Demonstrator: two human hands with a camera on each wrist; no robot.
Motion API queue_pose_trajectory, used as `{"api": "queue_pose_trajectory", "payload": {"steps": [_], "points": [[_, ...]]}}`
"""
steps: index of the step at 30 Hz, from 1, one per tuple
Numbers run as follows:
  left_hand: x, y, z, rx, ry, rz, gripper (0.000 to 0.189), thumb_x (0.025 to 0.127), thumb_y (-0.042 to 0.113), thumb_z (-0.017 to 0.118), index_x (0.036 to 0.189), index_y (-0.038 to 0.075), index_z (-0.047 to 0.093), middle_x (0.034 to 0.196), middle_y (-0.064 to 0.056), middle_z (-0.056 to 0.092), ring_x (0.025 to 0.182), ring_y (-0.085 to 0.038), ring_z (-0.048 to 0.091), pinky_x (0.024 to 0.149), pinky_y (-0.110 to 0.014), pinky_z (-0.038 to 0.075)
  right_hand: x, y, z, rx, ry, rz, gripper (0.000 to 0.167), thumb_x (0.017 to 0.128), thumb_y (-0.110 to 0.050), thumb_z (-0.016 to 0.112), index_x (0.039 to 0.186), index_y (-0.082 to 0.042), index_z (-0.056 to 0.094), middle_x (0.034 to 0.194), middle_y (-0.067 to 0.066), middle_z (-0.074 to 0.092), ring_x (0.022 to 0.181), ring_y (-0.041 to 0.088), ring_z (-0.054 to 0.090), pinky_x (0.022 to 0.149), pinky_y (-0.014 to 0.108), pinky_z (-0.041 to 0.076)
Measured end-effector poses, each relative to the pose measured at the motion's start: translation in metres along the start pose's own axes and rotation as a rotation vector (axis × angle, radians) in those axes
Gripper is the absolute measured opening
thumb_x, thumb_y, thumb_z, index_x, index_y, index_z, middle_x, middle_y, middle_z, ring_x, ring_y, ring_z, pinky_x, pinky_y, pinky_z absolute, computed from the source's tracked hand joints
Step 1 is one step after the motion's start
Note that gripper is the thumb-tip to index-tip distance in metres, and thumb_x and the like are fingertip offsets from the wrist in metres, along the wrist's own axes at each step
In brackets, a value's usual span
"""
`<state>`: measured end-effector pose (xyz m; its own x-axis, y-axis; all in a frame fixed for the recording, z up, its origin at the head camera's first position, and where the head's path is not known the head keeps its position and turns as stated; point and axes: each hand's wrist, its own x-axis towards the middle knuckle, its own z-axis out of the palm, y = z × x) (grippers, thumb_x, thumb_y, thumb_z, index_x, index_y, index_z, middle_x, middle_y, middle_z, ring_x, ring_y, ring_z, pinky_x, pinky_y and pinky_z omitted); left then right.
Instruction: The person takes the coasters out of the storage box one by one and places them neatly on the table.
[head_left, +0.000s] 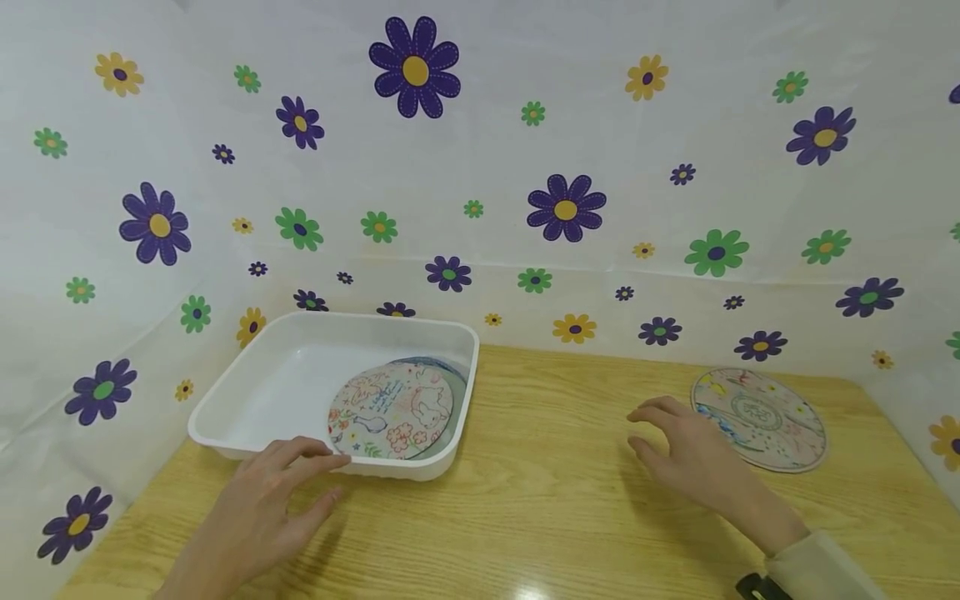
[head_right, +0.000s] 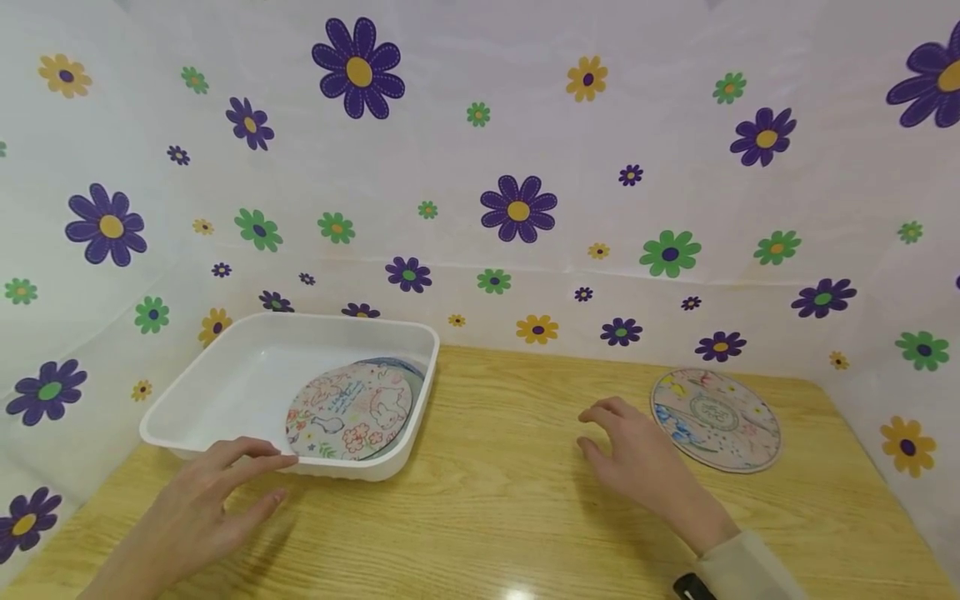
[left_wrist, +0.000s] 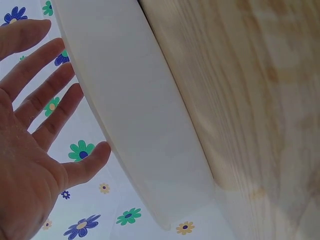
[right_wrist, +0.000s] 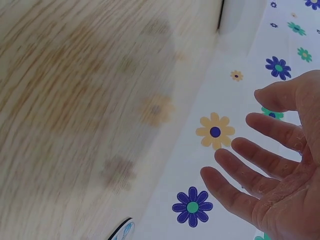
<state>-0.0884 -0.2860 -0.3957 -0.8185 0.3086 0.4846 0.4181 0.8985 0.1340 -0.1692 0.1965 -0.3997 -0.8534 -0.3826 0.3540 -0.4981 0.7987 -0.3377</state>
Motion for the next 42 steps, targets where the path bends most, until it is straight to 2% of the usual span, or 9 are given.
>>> {"api": "queue_pose_trajectory", "payload": {"steps": [8, 18, 25, 42], "points": [[0.001, -0.001, 0.002, 0.005, 0.005, 0.005, 0.032, 0.078, 0.024, 0.086, 0.108, 0.027, 0.079, 0.107, 0.007, 0.07, 0.098, -0.017, 0.066, 0.081, -0.048, 0.055, 0.004, -0.005, 0.0, -0.007, -0.01, -0.009, 0.025, 0.09, -0.016, 0.075, 0.112, -0.004, 0.073, 0.118, 0.014, 0.07, 0.107, 0.037, 0.07, 0.088, 0.053, 0.059], [0.002, -0.002, 0.002, 0.01, 0.013, 0.011, 0.031, 0.077, 0.023, 0.086, 0.107, 0.027, 0.079, 0.105, 0.007, 0.07, 0.097, -0.017, 0.066, 0.08, -0.047, 0.055, 0.012, -0.01, 0.002, -0.019, -0.007, -0.062, 0.027, 0.09, -0.017, 0.076, 0.114, -0.003, 0.073, 0.119, 0.015, 0.07, 0.107, 0.037, 0.071, 0.089, 0.051, 0.059], [0.002, -0.001, 0.0, 0.005, 0.013, 0.012, 0.03, 0.077, 0.023, 0.086, 0.107, 0.025, 0.079, 0.105, 0.005, 0.071, 0.097, -0.018, 0.067, 0.08, -0.048, 0.055, 0.016, -0.017, 0.002, -0.014, -0.025, -0.053, 0.028, 0.091, -0.018, 0.075, 0.116, -0.005, 0.072, 0.122, 0.014, 0.069, 0.109, 0.035, 0.07, 0.09, 0.05, 0.059], [0.004, -0.001, -0.001, 0.006, 0.015, 0.022, 0.03, 0.077, 0.023, 0.087, 0.105, 0.026, 0.08, 0.103, 0.009, 0.07, 0.095, -0.014, 0.065, 0.078, -0.044, 0.056, 0.026, -0.033, 0.01, 0.001, -0.015, -0.095, 0.028, 0.091, -0.018, 0.076, 0.116, -0.006, 0.072, 0.122, 0.013, 0.069, 0.11, 0.033, 0.07, 0.09, 0.049, 0.06]]}}
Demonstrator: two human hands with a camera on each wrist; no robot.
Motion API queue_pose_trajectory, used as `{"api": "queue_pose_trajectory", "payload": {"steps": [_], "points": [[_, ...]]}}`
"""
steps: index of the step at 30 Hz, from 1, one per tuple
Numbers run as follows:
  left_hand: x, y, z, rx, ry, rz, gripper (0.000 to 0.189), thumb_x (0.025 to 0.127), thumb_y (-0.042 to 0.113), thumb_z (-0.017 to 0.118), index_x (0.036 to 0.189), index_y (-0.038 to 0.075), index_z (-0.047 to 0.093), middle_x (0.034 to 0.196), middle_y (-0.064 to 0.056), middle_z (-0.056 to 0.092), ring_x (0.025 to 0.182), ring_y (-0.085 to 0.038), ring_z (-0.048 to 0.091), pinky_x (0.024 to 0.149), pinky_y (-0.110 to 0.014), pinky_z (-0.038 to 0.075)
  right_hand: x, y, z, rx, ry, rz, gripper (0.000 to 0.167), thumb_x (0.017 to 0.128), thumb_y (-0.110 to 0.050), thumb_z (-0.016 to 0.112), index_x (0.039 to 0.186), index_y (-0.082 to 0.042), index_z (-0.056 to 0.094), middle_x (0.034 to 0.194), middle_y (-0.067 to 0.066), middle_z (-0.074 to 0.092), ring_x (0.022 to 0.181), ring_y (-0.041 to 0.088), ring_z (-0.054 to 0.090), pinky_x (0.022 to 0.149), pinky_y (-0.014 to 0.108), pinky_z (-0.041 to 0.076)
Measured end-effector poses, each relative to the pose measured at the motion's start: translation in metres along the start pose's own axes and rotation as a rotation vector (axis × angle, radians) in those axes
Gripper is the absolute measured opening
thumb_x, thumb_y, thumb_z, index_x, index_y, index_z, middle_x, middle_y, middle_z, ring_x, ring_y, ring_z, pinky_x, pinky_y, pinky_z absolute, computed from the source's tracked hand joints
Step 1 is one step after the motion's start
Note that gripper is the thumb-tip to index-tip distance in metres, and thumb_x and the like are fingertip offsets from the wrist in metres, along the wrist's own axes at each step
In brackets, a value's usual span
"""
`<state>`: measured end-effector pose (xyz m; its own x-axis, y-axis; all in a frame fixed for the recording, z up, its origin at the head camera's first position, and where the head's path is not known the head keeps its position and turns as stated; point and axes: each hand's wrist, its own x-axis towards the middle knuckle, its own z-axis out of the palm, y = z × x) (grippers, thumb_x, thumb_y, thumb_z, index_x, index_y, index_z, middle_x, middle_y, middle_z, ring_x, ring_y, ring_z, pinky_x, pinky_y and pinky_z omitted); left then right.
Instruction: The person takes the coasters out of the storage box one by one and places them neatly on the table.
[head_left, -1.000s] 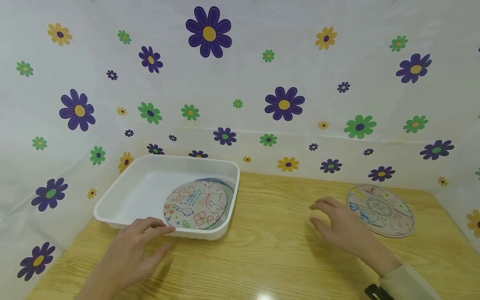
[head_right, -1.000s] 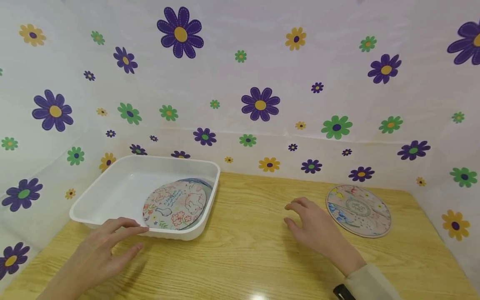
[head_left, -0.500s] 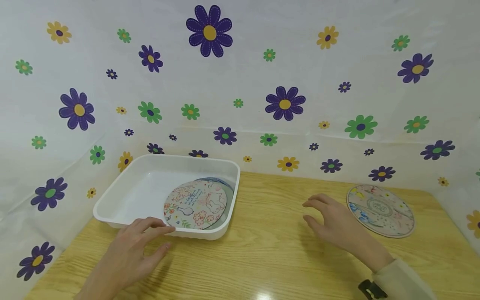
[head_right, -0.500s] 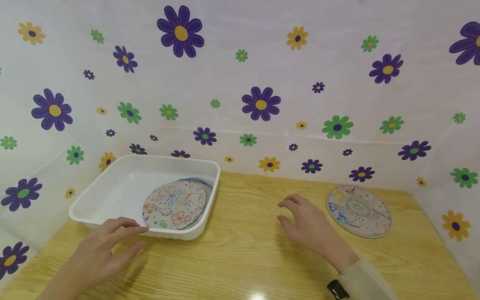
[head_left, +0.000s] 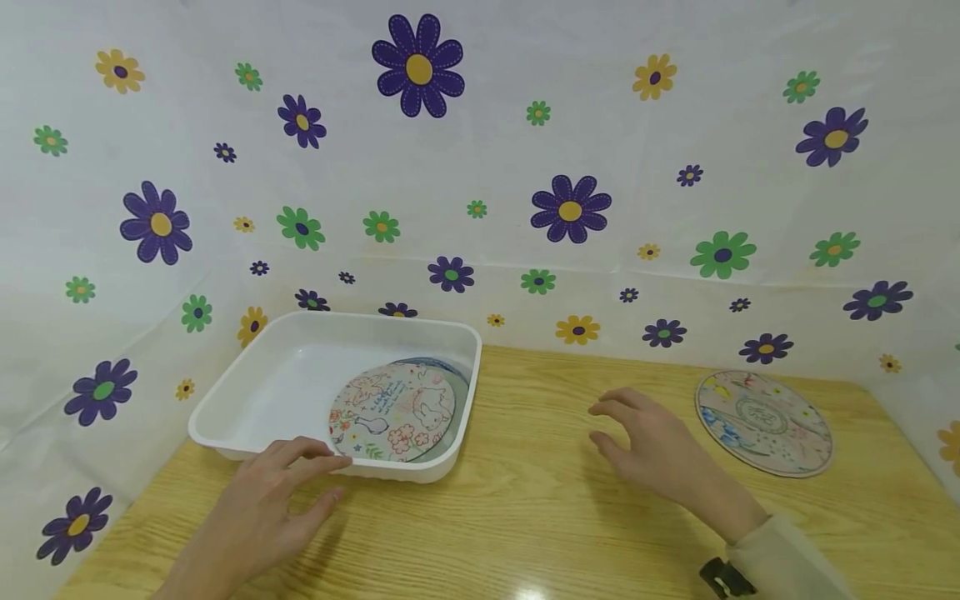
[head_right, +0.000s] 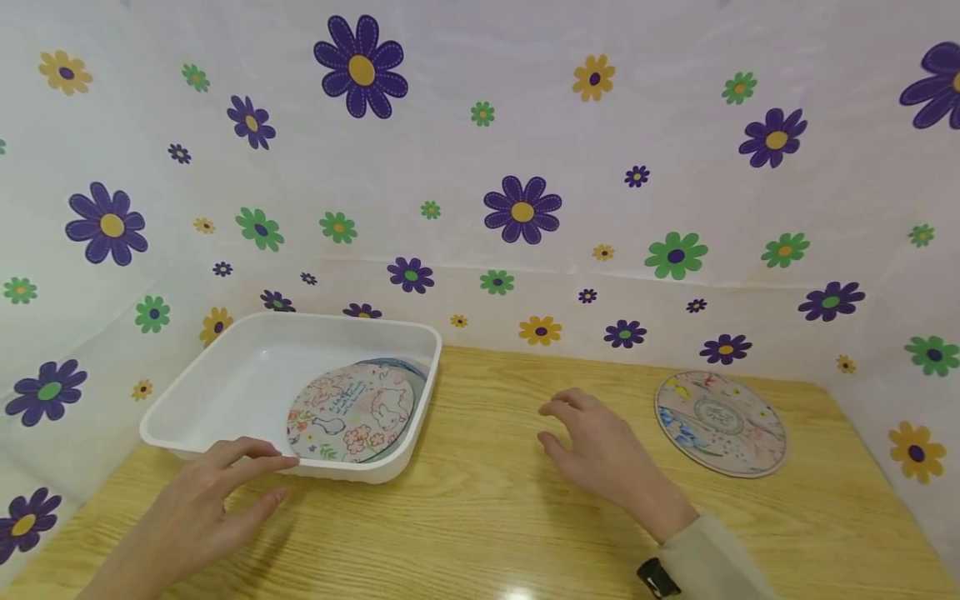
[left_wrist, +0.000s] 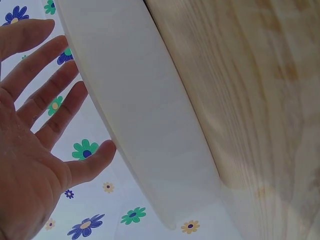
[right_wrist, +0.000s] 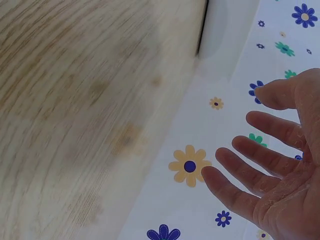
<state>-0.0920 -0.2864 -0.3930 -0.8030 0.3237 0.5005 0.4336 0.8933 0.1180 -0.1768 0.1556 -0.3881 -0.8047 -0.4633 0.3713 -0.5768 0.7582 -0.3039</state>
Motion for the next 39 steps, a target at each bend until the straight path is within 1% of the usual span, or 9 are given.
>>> {"api": "queue_pose_trajectory", "payload": {"steps": [7, 17, 23, 31, 39], "points": [[-0.001, 0.002, 0.0, 0.001, -0.014, -0.018, 0.03, 0.078, 0.024, 0.087, 0.106, 0.026, 0.08, 0.104, 0.008, 0.071, 0.095, -0.015, 0.066, 0.079, -0.044, 0.057, 0.004, -0.005, 0.004, 0.009, 0.016, -0.027, 0.029, 0.091, -0.018, 0.075, 0.116, -0.006, 0.072, 0.122, 0.014, 0.069, 0.11, 0.034, 0.07, 0.089, 0.049, 0.06], [-0.001, 0.002, 0.001, -0.006, -0.016, -0.029, 0.031, 0.077, 0.023, 0.087, 0.106, 0.027, 0.079, 0.104, 0.01, 0.07, 0.096, -0.014, 0.065, 0.079, -0.045, 0.057, 0.009, -0.01, 0.009, 0.023, 0.015, -0.04, 0.029, 0.091, -0.019, 0.075, 0.117, -0.006, 0.072, 0.122, 0.013, 0.069, 0.11, 0.033, 0.07, 0.09, 0.049, 0.06], [-0.001, 0.001, 0.001, -0.006, -0.01, -0.024, 0.031, 0.077, 0.022, 0.087, 0.106, 0.027, 0.079, 0.104, 0.009, 0.07, 0.096, -0.014, 0.065, 0.079, -0.045, 0.056, 0.011, -0.013, 0.011, 0.026, 0.025, -0.062, 0.029, 0.091, -0.019, 0.075, 0.116, -0.006, 0.073, 0.121, 0.013, 0.069, 0.108, 0.032, 0.07, 0.089, 0.048, 0.06], [-0.001, 0.001, 0.001, -0.004, -0.015, -0.032, 0.03, 0.078, 0.022, 0.086, 0.107, 0.027, 0.079, 0.104, 0.008, 0.07, 0.097, -0.016, 0.065, 0.079, -0.046, 0.056, 0.015, -0.018, 0.014, 0.021, 0.026, -0.073, 0.028, 0.09, -0.02, 0.076, 0.115, -0.007, 0.073, 0.12, 0.01, 0.07, 0.108, 0.029, 0.071, 0.09, 0.046, 0.06], [-0.002, 0.001, 0.001, -0.005, 0.003, -0.02, 0.03, 0.077, 0.021, 0.087, 0.106, 0.026, 0.079, 0.104, 0.008, 0.07, 0.095, -0.014, 0.065, 0.077, -0.045, 0.055, 0.02, -0.023, 0.021, 0.032, 0.024, -0.094, 0.027, 0.089, -0.019, 0.077, 0.114, -0.008, 0.073, 0.118, 0.008, 0.07, 0.105, 0.026, 0.071, 0.086, 0.041, 0.061]]}}
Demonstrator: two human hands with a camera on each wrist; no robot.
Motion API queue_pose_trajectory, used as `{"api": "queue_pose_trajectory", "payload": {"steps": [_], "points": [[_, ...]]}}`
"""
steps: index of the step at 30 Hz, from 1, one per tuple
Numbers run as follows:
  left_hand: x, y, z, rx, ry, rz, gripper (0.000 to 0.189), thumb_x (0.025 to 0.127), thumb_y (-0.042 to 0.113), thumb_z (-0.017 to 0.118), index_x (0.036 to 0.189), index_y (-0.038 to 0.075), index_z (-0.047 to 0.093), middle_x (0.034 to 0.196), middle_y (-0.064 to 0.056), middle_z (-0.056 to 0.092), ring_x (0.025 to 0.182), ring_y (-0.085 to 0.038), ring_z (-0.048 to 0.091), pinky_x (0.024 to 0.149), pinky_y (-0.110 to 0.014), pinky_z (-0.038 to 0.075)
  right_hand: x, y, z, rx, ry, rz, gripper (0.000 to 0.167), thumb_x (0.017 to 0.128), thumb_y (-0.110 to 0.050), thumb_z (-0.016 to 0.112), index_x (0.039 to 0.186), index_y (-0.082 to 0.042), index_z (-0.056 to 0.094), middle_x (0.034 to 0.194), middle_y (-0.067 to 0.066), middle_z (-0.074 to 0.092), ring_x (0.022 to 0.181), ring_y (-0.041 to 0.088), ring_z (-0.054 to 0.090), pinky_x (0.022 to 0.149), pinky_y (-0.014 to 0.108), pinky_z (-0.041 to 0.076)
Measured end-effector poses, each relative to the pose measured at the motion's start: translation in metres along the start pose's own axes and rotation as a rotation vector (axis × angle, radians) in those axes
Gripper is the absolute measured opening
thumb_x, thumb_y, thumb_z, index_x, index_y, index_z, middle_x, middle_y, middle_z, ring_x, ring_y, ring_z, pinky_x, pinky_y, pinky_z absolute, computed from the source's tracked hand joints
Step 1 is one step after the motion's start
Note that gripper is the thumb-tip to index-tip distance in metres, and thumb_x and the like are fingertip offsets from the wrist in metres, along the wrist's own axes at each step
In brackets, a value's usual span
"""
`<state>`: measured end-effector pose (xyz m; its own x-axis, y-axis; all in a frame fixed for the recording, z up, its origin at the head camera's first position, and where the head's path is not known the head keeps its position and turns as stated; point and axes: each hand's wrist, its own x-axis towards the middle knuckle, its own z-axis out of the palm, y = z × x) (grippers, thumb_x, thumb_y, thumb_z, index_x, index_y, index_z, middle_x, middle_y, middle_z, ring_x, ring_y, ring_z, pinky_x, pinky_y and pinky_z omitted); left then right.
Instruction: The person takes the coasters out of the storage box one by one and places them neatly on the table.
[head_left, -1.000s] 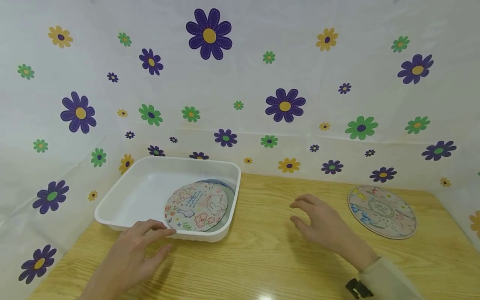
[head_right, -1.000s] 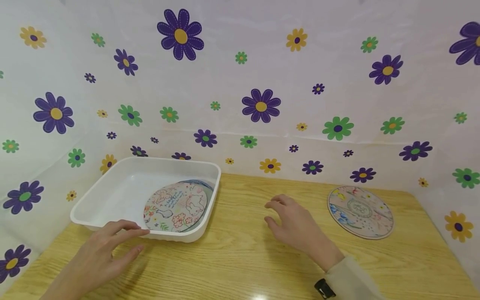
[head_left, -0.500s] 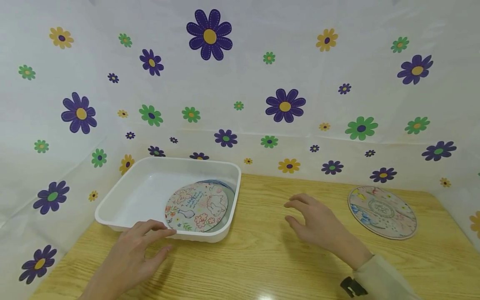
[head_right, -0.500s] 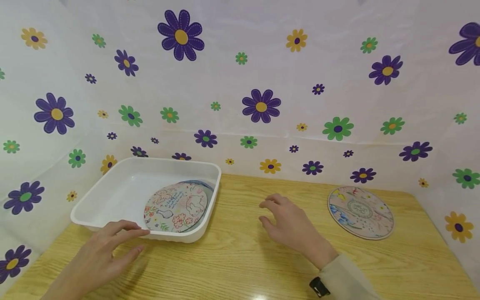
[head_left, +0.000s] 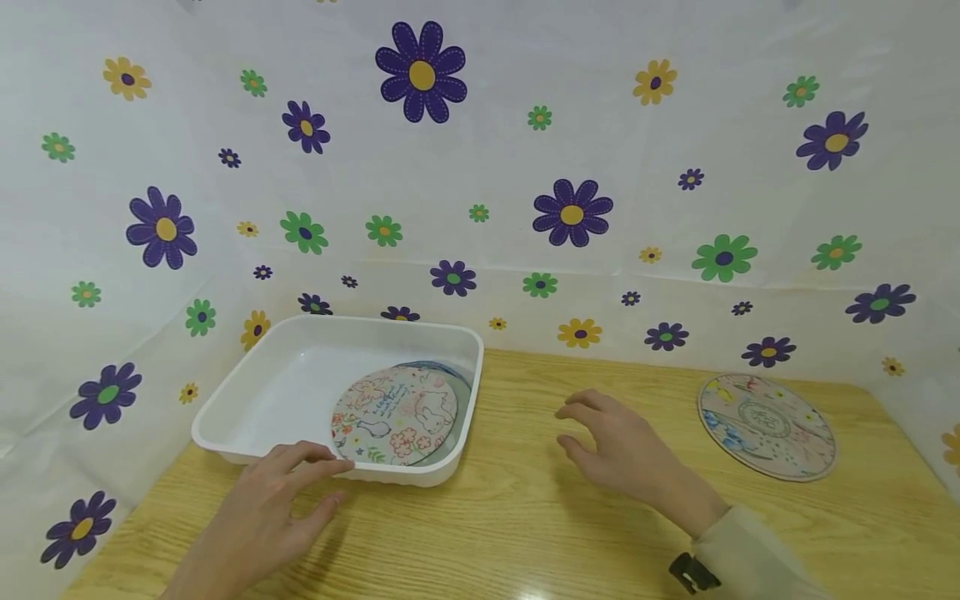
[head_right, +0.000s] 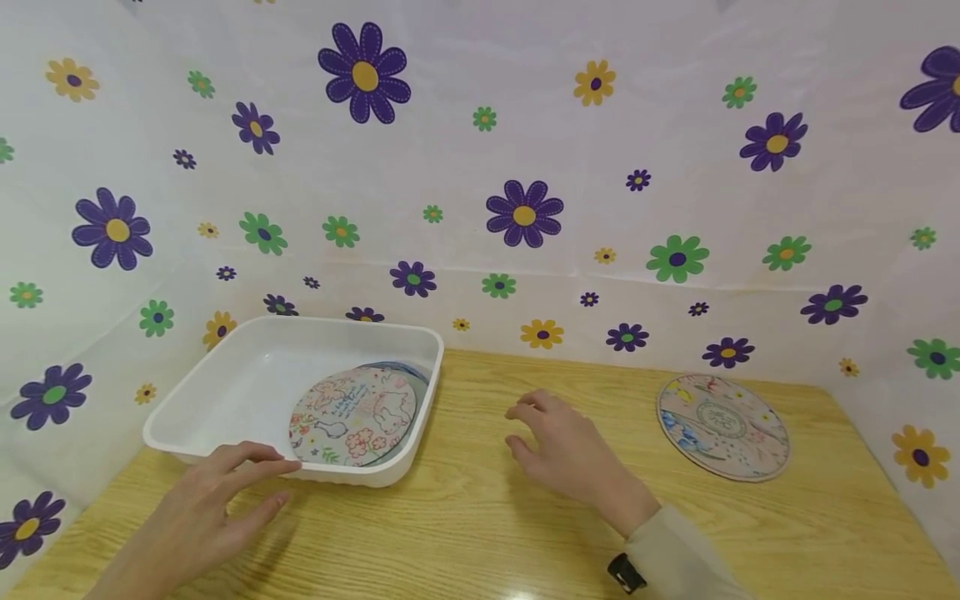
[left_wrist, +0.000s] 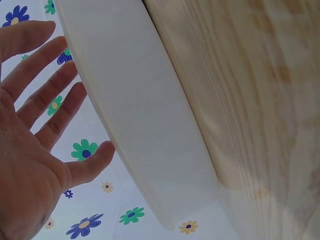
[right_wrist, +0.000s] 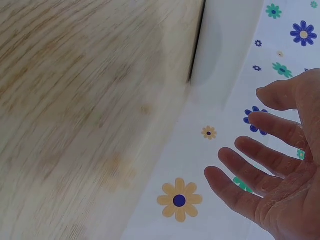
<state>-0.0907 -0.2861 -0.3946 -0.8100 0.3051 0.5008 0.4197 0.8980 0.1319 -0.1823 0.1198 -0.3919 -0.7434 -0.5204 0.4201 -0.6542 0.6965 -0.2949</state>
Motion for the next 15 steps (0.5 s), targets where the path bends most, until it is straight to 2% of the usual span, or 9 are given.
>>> {"api": "queue_pose_trajectory", "payload": {"steps": [15], "points": [[-0.0003, 0.0016, -0.0006, -0.007, -0.018, -0.019, 0.031, 0.078, 0.021, 0.087, 0.107, 0.026, 0.079, 0.105, 0.007, 0.07, 0.098, -0.016, 0.066, 0.081, -0.046, 0.056, 0.0056, -0.0076, 0.0091, 0.015, -0.006, -0.06, 0.022, 0.091, -0.016, 0.075, 0.112, -0.009, 0.073, 0.119, 0.009, 0.07, 0.105, 0.024, 0.072, 0.086, 0.04, 0.061]]}}
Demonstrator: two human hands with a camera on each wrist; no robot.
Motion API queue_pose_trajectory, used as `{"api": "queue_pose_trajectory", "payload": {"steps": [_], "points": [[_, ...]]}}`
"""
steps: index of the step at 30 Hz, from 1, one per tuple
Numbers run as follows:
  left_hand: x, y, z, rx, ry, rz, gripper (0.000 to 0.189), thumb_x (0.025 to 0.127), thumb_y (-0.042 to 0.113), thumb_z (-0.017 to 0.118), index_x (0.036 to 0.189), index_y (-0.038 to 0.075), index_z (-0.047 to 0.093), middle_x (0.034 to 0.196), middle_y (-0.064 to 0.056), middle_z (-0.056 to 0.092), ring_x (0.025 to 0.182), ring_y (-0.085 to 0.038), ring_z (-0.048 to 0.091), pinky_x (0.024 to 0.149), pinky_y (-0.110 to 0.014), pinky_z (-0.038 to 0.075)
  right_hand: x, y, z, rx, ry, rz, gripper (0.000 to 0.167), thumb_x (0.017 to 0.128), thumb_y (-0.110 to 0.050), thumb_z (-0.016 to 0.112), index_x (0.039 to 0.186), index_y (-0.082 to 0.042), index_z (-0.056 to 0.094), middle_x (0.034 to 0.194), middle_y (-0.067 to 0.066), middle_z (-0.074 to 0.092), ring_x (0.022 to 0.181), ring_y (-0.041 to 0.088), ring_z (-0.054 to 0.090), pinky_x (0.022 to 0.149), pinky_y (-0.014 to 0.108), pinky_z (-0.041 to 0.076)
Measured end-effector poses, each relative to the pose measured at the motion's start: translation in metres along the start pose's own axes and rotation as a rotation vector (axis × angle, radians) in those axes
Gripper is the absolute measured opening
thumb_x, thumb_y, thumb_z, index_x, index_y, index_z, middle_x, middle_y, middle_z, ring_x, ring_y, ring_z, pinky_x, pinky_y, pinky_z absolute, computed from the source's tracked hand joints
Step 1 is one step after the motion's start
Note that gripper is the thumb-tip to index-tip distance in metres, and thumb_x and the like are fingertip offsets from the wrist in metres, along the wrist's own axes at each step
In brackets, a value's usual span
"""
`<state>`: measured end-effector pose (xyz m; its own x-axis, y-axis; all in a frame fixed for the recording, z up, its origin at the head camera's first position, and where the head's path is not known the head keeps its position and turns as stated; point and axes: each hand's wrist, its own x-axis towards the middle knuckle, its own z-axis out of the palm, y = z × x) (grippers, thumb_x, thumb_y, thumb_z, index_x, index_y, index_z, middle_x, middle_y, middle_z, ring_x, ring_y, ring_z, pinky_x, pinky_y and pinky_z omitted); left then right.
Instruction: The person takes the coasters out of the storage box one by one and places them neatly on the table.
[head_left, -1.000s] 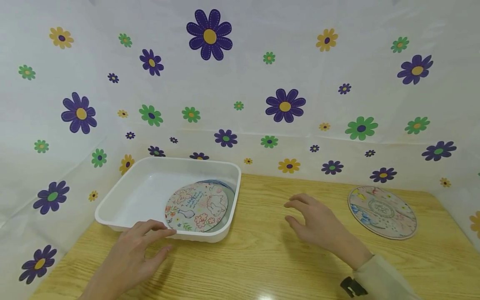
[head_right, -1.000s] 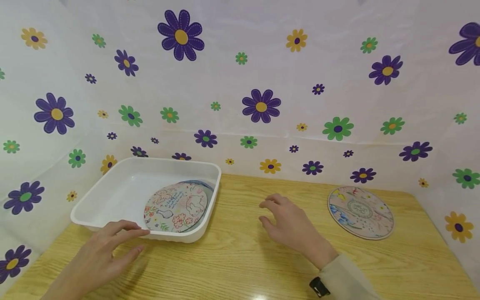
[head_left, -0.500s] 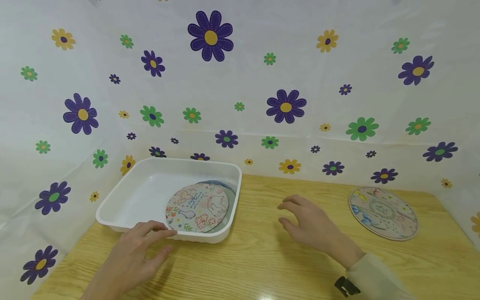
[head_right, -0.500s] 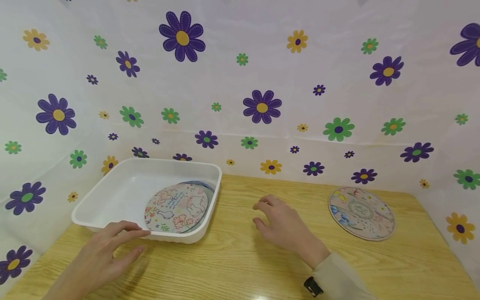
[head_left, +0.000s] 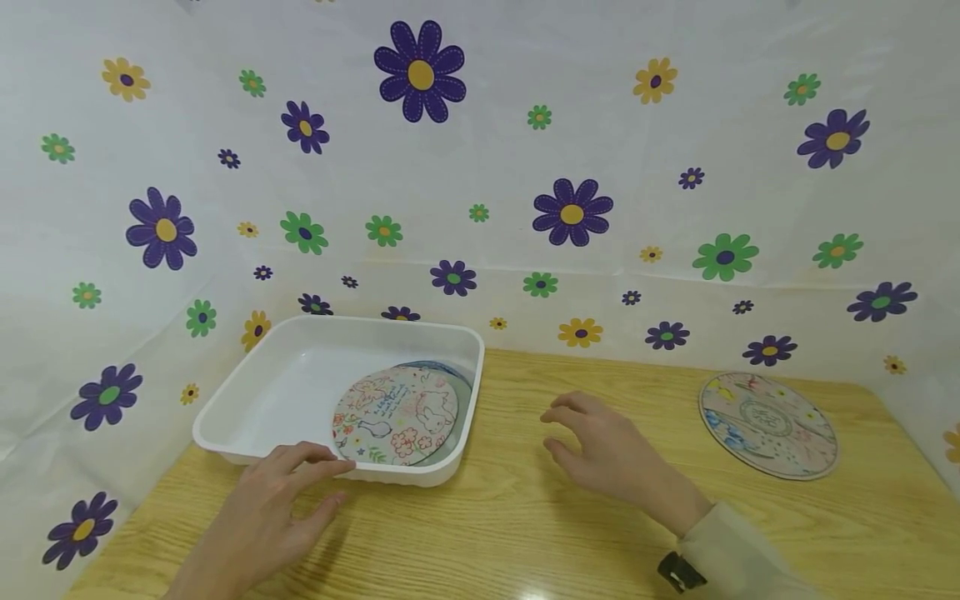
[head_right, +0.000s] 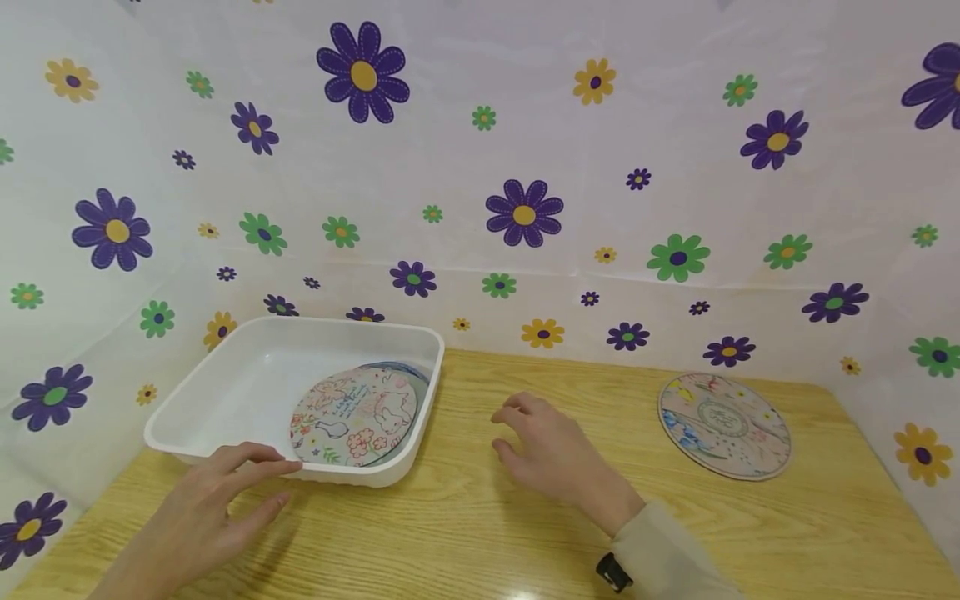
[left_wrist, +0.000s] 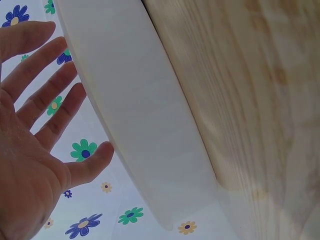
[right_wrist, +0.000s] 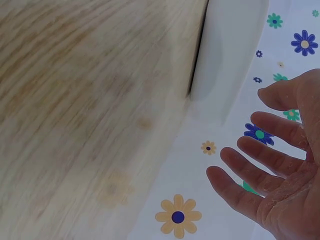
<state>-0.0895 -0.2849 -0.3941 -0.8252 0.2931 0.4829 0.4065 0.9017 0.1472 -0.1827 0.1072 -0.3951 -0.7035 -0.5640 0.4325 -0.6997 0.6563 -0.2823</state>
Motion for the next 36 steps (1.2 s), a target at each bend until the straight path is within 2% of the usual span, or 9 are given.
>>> {"api": "queue_pose_trajectory", "payload": {"steps": [25, 36], "points": [[0.0, -0.002, 0.001, -0.01, 0.006, 0.006, 0.03, 0.078, 0.021, 0.086, 0.107, 0.025, 0.079, 0.105, 0.007, 0.07, 0.098, -0.016, 0.065, 0.082, -0.047, 0.055, 0.014, -0.02, 0.013, 0.036, -0.045, -0.024, 0.026, 0.092, -0.022, 0.074, 0.114, -0.009, 0.073, 0.123, 0.008, 0.069, 0.11, 0.023, 0.07, 0.089, 0.038, 0.061], [-0.001, -0.001, 0.0, -0.006, -0.002, -0.007, 0.03, 0.078, 0.021, 0.086, 0.107, 0.026, 0.079, 0.106, 0.007, 0.071, 0.099, -0.017, 0.066, 0.082, -0.047, 0.055, 0.025, -0.032, 0.018, 0.049, -0.052, -0.063, 0.026, 0.092, -0.022, 0.074, 0.115, -0.01, 0.074, 0.122, 0.006, 0.069, 0.11, 0.02, 0.069, 0.09, 0.037, 0.061]]}}
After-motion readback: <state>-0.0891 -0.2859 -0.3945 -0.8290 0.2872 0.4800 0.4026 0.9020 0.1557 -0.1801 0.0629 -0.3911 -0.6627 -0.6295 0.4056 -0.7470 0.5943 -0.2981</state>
